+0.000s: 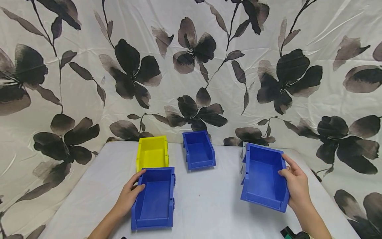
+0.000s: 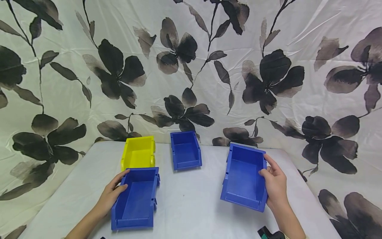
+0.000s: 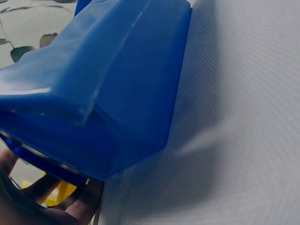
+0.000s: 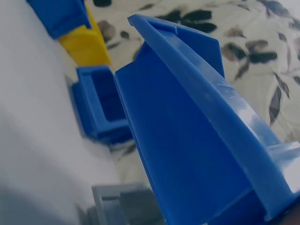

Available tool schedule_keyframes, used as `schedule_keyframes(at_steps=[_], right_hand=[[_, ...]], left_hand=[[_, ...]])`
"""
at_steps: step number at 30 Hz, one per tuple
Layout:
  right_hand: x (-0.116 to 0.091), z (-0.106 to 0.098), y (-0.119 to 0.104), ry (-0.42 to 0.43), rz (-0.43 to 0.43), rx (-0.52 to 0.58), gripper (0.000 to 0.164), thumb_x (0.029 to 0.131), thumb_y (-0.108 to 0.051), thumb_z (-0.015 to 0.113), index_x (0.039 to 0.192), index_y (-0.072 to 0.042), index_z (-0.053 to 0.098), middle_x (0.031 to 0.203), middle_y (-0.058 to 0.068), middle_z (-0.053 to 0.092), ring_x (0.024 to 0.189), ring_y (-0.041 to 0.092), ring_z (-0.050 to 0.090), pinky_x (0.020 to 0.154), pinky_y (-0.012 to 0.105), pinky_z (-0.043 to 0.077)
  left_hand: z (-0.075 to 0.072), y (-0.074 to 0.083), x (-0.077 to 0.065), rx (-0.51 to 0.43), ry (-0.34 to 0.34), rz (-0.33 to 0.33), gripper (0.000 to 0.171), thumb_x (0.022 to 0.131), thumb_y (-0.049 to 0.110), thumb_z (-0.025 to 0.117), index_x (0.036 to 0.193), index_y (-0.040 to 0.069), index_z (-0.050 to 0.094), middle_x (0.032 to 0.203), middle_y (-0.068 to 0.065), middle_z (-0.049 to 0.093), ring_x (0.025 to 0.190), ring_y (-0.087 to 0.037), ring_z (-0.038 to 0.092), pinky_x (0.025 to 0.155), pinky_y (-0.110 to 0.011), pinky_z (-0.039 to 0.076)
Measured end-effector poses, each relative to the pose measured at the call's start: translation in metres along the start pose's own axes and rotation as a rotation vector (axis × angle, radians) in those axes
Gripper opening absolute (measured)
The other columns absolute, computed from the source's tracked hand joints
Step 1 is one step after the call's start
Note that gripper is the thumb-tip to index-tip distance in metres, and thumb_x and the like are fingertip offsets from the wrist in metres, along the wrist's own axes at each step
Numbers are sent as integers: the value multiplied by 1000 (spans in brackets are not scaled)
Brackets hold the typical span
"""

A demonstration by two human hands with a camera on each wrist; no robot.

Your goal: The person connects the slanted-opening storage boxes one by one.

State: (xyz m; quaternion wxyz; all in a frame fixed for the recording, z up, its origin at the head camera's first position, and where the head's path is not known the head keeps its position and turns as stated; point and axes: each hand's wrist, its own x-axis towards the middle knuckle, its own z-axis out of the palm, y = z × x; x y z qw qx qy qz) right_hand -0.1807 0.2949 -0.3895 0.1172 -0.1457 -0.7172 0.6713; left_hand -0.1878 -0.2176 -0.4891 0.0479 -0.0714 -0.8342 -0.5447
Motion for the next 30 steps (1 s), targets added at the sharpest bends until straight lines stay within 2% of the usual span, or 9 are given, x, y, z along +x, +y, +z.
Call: schedule_keyframes(at_steps=[5, 8, 12, 18, 24, 30], right_hand=[[-14, 20, -1, -45, -39, 6, 62, 93, 1, 49, 150, -17, 39, 82, -5, 42, 85, 9, 45, 79, 22, 37], [-21, 32, -1, -71, -74, 42, 62, 91, 6, 49, 149, -14, 40, 81, -4, 40, 81, 8, 43, 77, 19, 37], [-30, 49, -1, -93, -113, 56, 61, 91, 8, 49, 148, -13, 43, 79, -4, 36, 77, 8, 39, 77, 19, 35], [-41, 77, 4, -145, -133, 90, 63, 88, 12, 49, 146, -12, 45, 80, 0, 40, 74, 9, 42, 69, 18, 41], [-51, 103, 8, -209, -129, 123, 64, 85, 13, 50, 144, -12, 47, 84, 3, 36, 78, 10, 40, 67, 20, 39], [-56, 121, 10, -235, -106, 162, 64, 84, 13, 51, 142, -14, 50, 82, 3, 37, 74, 11, 40, 65, 21, 39]], left_hand=[[0, -1, 1, -6, 4, 0, 51, 100, 8, 48, 150, 14, 37, 147, -21, 38, 124, -41, 45, 95, -52, 40], [-1, -2, 2, -6, 8, 10, 51, 100, 8, 48, 150, 14, 37, 146, -20, 39, 124, -40, 46, 94, -49, 41], [-1, -3, 2, -8, 6, 10, 51, 100, 7, 48, 150, 14, 37, 147, -20, 38, 125, -40, 45, 93, -47, 41], [-2, -2, 1, -15, 9, -1, 51, 100, 7, 47, 150, 14, 37, 145, -22, 39, 122, -41, 47, 93, -49, 42], [-2, -1, 0, -23, 8, -13, 50, 100, 8, 47, 149, 15, 37, 146, -23, 39, 121, -43, 48, 94, -52, 41], [-1, -2, 1, -27, 0, 2, 50, 100, 8, 48, 149, 14, 37, 148, -22, 36, 123, -43, 47, 94, -49, 42]])
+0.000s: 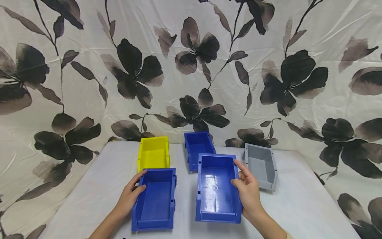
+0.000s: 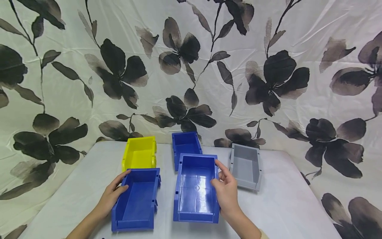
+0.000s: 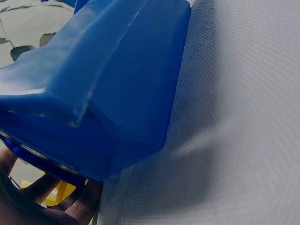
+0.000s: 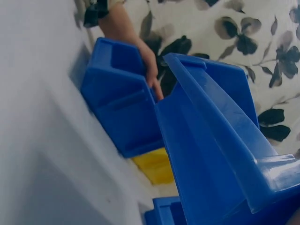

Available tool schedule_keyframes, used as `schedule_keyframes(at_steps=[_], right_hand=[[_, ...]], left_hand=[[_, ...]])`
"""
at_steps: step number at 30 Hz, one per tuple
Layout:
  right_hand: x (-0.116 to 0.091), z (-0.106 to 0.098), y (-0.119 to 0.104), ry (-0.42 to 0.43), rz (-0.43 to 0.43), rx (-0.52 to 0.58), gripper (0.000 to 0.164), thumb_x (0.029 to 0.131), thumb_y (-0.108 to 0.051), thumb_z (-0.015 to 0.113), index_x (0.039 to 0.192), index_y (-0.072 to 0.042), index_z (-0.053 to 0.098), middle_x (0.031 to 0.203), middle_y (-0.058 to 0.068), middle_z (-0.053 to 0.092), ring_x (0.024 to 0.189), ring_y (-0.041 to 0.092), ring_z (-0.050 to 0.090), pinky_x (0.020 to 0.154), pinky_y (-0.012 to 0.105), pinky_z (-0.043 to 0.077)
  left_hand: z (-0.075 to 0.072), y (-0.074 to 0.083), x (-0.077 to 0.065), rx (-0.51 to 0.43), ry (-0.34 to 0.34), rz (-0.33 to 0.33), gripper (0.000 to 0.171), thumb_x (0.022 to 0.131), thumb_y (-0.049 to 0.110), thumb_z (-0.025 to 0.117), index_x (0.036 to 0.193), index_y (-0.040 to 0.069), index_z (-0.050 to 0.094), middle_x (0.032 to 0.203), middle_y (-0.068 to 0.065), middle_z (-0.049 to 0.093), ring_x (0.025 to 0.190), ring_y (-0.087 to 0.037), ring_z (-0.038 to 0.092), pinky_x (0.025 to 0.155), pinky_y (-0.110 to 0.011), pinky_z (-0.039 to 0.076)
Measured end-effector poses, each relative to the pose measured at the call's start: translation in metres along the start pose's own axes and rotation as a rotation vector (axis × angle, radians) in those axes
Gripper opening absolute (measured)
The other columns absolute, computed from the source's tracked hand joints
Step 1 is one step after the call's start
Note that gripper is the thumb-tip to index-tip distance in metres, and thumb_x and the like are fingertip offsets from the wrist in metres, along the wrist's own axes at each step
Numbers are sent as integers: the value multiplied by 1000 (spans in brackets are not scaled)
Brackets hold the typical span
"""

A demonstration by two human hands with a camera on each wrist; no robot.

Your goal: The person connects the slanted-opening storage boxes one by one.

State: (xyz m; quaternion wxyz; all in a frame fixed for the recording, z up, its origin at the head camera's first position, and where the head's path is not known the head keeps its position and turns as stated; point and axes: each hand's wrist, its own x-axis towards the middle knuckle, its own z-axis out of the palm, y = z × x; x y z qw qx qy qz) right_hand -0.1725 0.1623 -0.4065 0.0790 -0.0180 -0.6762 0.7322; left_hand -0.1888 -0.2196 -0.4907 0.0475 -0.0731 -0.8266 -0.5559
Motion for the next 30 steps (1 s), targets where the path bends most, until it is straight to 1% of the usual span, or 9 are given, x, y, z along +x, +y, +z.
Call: schedule_keyframes(at_steps=[5, 9, 13, 18, 20, 24, 28, 30], right_hand=[[-1, 10, 3, -25, -1, 35, 64, 83, 13, 52, 141, -13, 50, 80, 3, 40, 72, 11, 42, 63, 21, 40], [-2, 17, 5, -35, 3, 51, 64, 82, 13, 53, 142, -10, 50, 78, 3, 41, 68, 10, 43, 61, 21, 41], [-4, 24, 8, -45, 21, 56, 64, 81, 13, 53, 142, -8, 49, 79, 2, 41, 71, 10, 43, 62, 22, 41], [-5, 32, 14, -48, 34, 63, 64, 81, 13, 54, 141, -9, 51, 78, 2, 40, 72, 10, 41, 66, 22, 39], [-5, 36, 16, -51, 37, 73, 64, 81, 13, 54, 141, -8, 51, 77, 1, 41, 71, 10, 41, 66, 22, 39], [-6, 42, 17, -59, 51, 96, 64, 81, 13, 53, 141, -7, 50, 77, 1, 41, 69, 9, 41, 63, 21, 38], [-6, 47, 18, -64, 62, 107, 65, 80, 13, 53, 141, -7, 50, 77, 1, 41, 69, 9, 41, 60, 20, 38], [-6, 49, 19, -65, 61, 110, 65, 79, 13, 53, 141, -7, 51, 77, 1, 41, 68, 9, 40, 59, 20, 37]], left_hand=[[1, 0, 0, 5, 8, 1, 50, 100, 8, 48, 149, 14, 38, 147, -22, 38, 120, -41, 50, 92, -46, 43], [1, 0, 1, 1, 5, 2, 50, 100, 9, 48, 149, 15, 38, 148, -21, 37, 123, -41, 47, 93, -49, 42], [1, 0, 1, -8, -3, -10, 50, 101, 10, 48, 149, 15, 38, 150, -20, 35, 123, -42, 47, 94, -50, 42], [-1, -1, 1, 5, 4, -5, 50, 101, 10, 49, 149, 16, 38, 150, -18, 36, 124, -39, 46, 93, -42, 43], [-2, -1, 0, 12, 4, 3, 50, 101, 10, 49, 150, 15, 38, 151, -17, 36, 126, -38, 44, 93, -38, 43], [-1, 0, 0, 19, 7, 3, 51, 100, 10, 49, 150, 15, 38, 151, -16, 36, 128, -35, 42, 94, -36, 42], [-1, 0, -1, 24, 8, 4, 51, 100, 10, 49, 150, 15, 38, 151, -15, 36, 130, -33, 40, 96, -37, 41], [-1, -1, 0, 17, 7, 2, 51, 100, 10, 49, 150, 16, 38, 152, -15, 35, 130, -34, 40, 96, -40, 41]])
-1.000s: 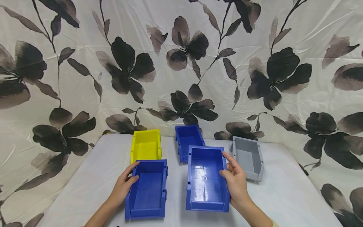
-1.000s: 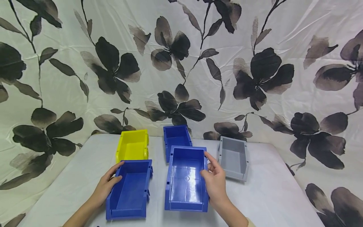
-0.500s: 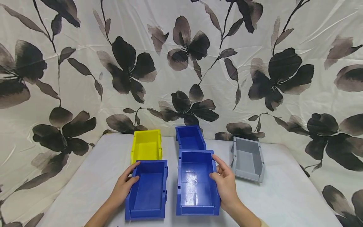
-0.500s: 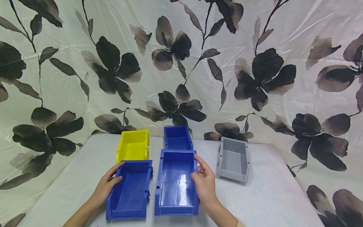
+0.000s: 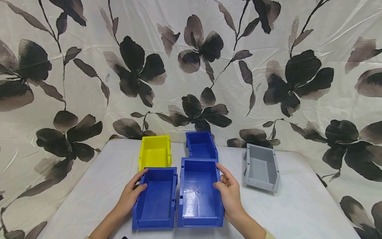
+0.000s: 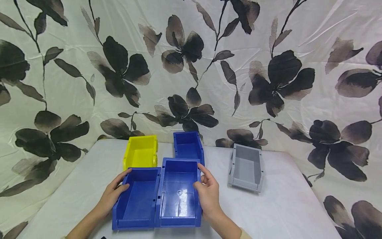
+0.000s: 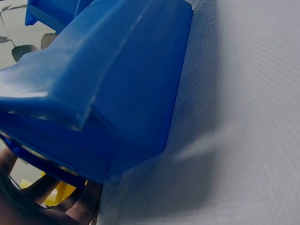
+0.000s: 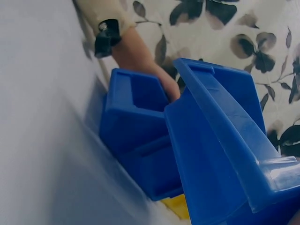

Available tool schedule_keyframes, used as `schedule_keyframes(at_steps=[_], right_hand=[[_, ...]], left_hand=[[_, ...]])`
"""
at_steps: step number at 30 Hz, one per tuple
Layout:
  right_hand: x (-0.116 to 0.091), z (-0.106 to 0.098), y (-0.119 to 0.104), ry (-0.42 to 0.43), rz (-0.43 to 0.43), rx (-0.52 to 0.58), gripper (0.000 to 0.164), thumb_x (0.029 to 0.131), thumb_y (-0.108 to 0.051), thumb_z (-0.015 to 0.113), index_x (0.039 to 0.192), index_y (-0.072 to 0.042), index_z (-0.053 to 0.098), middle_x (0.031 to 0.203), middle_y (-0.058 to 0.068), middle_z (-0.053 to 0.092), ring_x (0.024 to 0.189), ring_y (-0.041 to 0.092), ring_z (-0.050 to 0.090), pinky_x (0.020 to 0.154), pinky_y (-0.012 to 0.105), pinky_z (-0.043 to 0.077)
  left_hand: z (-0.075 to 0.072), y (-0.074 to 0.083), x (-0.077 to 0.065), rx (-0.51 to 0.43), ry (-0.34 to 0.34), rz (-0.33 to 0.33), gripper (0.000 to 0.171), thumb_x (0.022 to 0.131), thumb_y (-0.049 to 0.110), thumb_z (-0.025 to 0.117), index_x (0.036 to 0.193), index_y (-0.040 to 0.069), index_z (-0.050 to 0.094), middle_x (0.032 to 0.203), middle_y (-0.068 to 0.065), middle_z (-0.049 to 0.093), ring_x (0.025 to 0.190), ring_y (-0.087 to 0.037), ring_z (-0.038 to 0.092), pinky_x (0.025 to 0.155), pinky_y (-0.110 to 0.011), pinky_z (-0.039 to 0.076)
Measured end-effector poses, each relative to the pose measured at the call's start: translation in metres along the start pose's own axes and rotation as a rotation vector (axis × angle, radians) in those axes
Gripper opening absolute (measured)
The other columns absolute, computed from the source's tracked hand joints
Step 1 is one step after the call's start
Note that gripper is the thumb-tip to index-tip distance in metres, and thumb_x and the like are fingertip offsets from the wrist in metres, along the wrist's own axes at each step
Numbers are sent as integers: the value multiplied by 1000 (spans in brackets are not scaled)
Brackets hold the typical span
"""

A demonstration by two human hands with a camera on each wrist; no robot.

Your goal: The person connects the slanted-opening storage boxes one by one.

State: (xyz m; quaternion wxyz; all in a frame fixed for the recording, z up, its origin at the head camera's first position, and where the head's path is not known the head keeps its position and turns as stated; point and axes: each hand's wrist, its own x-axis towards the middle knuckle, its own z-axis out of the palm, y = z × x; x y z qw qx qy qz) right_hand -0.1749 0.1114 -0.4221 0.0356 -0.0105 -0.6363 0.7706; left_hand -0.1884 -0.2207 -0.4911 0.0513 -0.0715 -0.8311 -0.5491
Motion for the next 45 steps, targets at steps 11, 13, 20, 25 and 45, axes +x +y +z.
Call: schedule_keyframes(at_steps=[11, 13, 20, 25, 45], right_hand=[[2, 6, 7, 6, 12, -21, 64, 80, 12, 53, 141, -6, 50, 78, 1, 38, 69, 10, 38, 62, 22, 33], [2, 6, 9, 8, 9, -18, 64, 80, 12, 53, 141, -6, 50, 78, 1, 38, 70, 10, 37, 62, 22, 34], [5, 9, 15, 15, 1, -18, 64, 79, 12, 53, 140, -7, 52, 77, 1, 38, 70, 10, 38, 63, 21, 35], [6, 10, 19, 12, 3, -33, 63, 80, 12, 53, 140, -7, 52, 77, 0, 37, 70, 10, 37, 64, 22, 34], [20, 7, 25, -34, 41, -58, 64, 79, 7, 54, 140, -10, 52, 72, -2, 37, 68, 12, 37, 70, 26, 35]], left_hand=[[1, 0, 1, -23, -2, 10, 50, 100, 10, 50, 149, 15, 39, 151, -17, 36, 124, -40, 46, 93, -45, 43], [0, -1, 1, -28, -4, 15, 50, 100, 9, 49, 149, 15, 39, 151, -17, 35, 125, -41, 46, 93, -45, 43], [0, -2, 1, -44, -13, -37, 51, 100, 12, 49, 149, 18, 38, 151, -16, 34, 120, -41, 49, 91, -46, 44], [0, -2, 0, -39, -18, -71, 51, 101, 13, 48, 150, 20, 37, 151, -16, 34, 121, -41, 49, 93, -49, 43], [-1, -1, -1, -53, -24, -48, 51, 101, 14, 48, 151, 19, 36, 152, -17, 32, 122, -41, 48, 94, -49, 42]])
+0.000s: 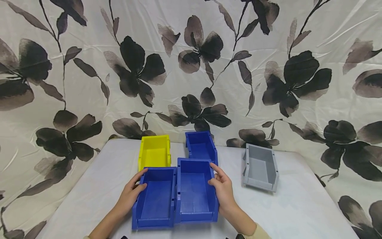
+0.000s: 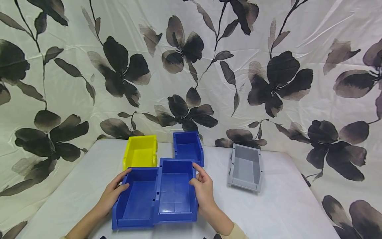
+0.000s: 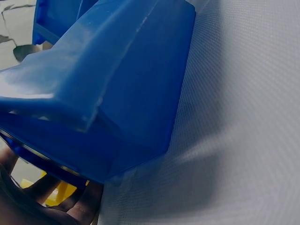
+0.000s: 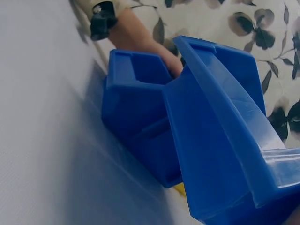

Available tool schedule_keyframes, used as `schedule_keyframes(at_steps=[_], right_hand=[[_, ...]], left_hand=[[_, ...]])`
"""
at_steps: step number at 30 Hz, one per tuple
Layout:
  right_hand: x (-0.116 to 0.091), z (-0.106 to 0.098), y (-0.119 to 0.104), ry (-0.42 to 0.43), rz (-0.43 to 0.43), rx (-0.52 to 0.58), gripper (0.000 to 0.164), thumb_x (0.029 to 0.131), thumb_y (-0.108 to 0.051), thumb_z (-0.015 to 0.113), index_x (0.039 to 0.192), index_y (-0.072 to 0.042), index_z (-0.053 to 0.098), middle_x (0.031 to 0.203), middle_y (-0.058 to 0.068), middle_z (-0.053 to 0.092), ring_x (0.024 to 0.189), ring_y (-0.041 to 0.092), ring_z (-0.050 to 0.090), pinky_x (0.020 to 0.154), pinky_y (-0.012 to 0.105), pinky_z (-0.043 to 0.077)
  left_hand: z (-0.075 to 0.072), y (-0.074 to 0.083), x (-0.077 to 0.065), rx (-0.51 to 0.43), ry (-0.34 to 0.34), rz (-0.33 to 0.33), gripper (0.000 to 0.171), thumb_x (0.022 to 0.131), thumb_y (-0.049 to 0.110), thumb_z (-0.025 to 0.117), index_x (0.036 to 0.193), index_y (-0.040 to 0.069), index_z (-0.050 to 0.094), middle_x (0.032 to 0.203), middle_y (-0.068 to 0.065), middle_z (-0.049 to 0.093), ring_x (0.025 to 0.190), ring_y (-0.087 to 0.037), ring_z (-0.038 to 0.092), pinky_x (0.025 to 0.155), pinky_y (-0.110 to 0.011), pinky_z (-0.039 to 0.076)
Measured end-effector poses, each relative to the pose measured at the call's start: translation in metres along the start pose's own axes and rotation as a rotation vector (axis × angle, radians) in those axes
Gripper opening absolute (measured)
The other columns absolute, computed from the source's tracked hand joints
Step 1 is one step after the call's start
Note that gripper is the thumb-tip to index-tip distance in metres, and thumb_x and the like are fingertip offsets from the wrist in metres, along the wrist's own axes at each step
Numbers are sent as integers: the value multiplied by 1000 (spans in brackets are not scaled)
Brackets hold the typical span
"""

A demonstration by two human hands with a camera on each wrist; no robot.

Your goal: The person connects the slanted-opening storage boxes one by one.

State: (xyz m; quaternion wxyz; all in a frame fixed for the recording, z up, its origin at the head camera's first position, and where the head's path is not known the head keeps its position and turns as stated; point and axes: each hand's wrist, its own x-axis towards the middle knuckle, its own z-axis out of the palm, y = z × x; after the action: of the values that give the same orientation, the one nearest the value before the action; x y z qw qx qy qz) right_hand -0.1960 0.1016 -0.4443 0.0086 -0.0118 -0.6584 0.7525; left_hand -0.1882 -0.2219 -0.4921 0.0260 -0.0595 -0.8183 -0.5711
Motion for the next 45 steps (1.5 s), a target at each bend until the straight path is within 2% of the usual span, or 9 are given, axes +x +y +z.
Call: schedule_keyframes(at_steps=[6, 13, 22, 26, 35, 45], right_hand=[[1, -1, 2, 10, 32, 26, 66, 77, 6, 54, 140, -13, 53, 70, -2, 36, 67, 13, 36, 71, 27, 35], [1, -2, 2, 10, 45, 54, 66, 77, 7, 54, 141, -12, 52, 69, -3, 38, 66, 12, 37, 71, 26, 36], [1, -3, 3, 4, 38, 60, 66, 77, 7, 53, 142, -9, 50, 70, -3, 40, 66, 11, 39, 72, 26, 38], [0, -2, 3, 2, 42, 63, 66, 78, 7, 53, 142, -9, 50, 70, -3, 40, 67, 12, 39, 74, 26, 38], [0, 1, 1, 9, 12, 32, 66, 79, 8, 53, 143, -8, 49, 70, -2, 38, 66, 11, 36, 70, 24, 36], [6, -1, 3, -4, -40, -18, 64, 79, 8, 53, 141, -7, 50, 71, -2, 35, 67, 11, 35, 67, 24, 34]], left_hand=[[0, 1, -2, -8, 2, 43, 50, 101, 11, 49, 150, 15, 38, 151, -18, 34, 118, -39, 51, 90, -37, 45], [0, 1, -1, 2, 7, 28, 50, 101, 11, 49, 150, 17, 38, 152, -17, 33, 121, -40, 49, 94, -45, 42], [1, 0, -2, 22, 26, 59, 49, 100, 10, 50, 148, 15, 40, 151, -16, 36, 121, -41, 49, 92, -34, 44], [1, 0, -2, 25, 30, 54, 50, 100, 10, 50, 148, 15, 41, 151, -16, 36, 120, -40, 51, 92, -36, 44], [1, 1, -1, 3, 12, 19, 51, 100, 11, 49, 150, 17, 38, 153, -16, 32, 122, -41, 48, 96, -49, 40], [1, 2, -1, 4, 6, 6, 51, 101, 12, 48, 150, 18, 37, 153, -16, 32, 121, -40, 49, 95, -48, 41]])
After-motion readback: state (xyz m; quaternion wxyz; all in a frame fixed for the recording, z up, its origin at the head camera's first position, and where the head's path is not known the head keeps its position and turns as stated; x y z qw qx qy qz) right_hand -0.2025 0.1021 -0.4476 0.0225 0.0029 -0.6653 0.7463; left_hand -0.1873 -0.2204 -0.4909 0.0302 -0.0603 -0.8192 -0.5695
